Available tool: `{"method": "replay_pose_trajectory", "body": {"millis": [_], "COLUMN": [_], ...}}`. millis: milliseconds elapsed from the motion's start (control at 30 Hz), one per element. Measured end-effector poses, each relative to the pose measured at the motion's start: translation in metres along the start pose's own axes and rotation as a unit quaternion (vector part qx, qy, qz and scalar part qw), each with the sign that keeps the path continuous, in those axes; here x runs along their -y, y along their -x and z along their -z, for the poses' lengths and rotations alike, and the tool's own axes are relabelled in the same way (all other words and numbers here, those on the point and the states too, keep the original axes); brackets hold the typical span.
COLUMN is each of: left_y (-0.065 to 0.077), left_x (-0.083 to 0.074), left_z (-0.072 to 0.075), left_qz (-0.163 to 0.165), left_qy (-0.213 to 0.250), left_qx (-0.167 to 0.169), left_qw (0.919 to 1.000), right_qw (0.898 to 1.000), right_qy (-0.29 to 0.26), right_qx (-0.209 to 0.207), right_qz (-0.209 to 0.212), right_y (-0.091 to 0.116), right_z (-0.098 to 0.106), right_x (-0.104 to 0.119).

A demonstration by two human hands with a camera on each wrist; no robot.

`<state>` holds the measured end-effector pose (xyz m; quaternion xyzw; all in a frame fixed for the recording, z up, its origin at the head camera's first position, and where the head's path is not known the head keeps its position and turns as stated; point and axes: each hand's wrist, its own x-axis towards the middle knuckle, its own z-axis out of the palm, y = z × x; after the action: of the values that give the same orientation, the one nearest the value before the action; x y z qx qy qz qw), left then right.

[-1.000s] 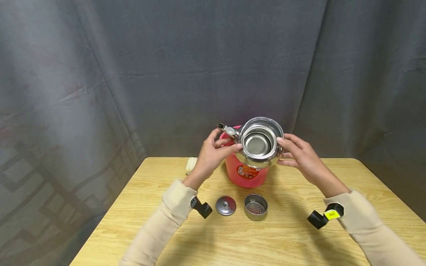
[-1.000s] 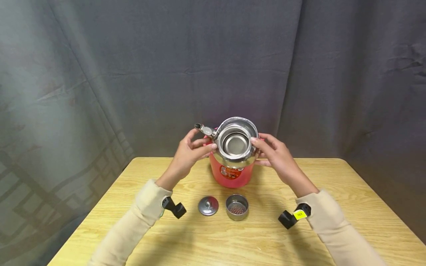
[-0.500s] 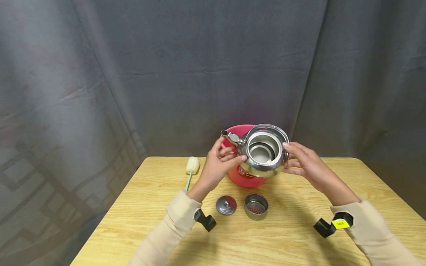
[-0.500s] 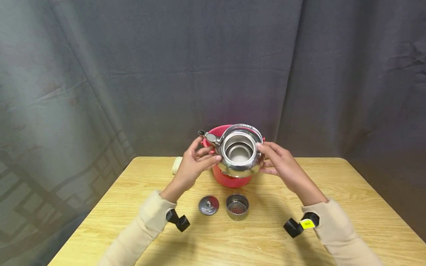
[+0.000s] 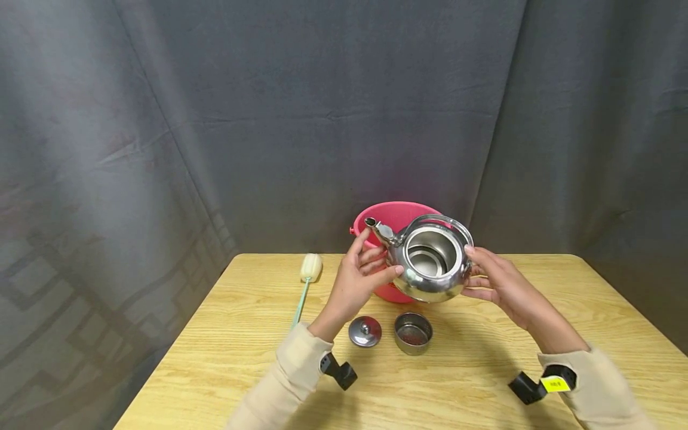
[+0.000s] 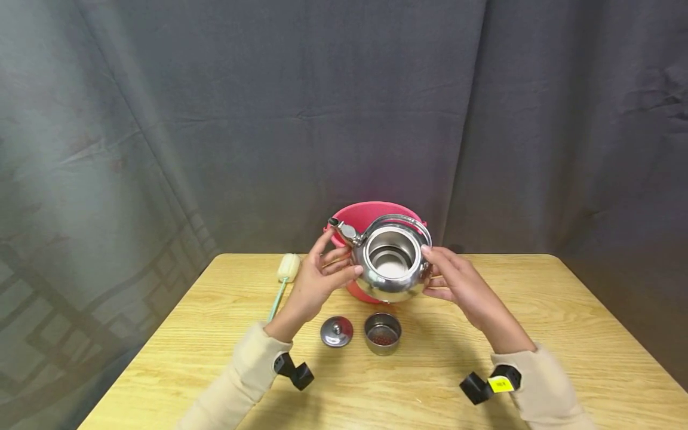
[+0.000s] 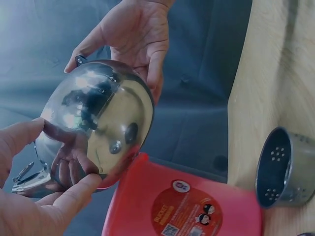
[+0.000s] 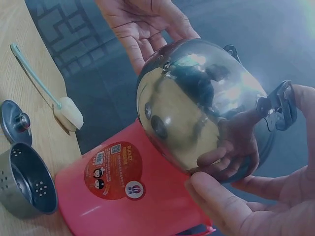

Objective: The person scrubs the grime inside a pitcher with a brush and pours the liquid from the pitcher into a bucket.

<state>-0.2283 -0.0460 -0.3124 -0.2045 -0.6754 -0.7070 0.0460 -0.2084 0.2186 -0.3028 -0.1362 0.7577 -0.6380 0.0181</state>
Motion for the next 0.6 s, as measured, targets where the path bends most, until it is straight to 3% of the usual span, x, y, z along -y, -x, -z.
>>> {"method": "replay_pose_trajectory", "body": {"millis": [267, 600], "left_y": [0.010, 0.020], "left_x": [0.012, 0.024], "left_z": [-0.009, -0.019], "left_qz": [0.002, 0.000], "left_qy": [0.002, 0.024], "left_qx": [-0.009, 0.005], "left_qw": [1.0000, 0.9997], "right_qw": [1.000, 0.999], "right_qy": [0.013, -0.002], "right_qx": [-0.007, -0.007], "right_qz": [-0.021, -0.033], "right_y": [0.011, 0.027], "right_z": [0.000, 0.002], "right_x": [-0.013, -0.028]}}
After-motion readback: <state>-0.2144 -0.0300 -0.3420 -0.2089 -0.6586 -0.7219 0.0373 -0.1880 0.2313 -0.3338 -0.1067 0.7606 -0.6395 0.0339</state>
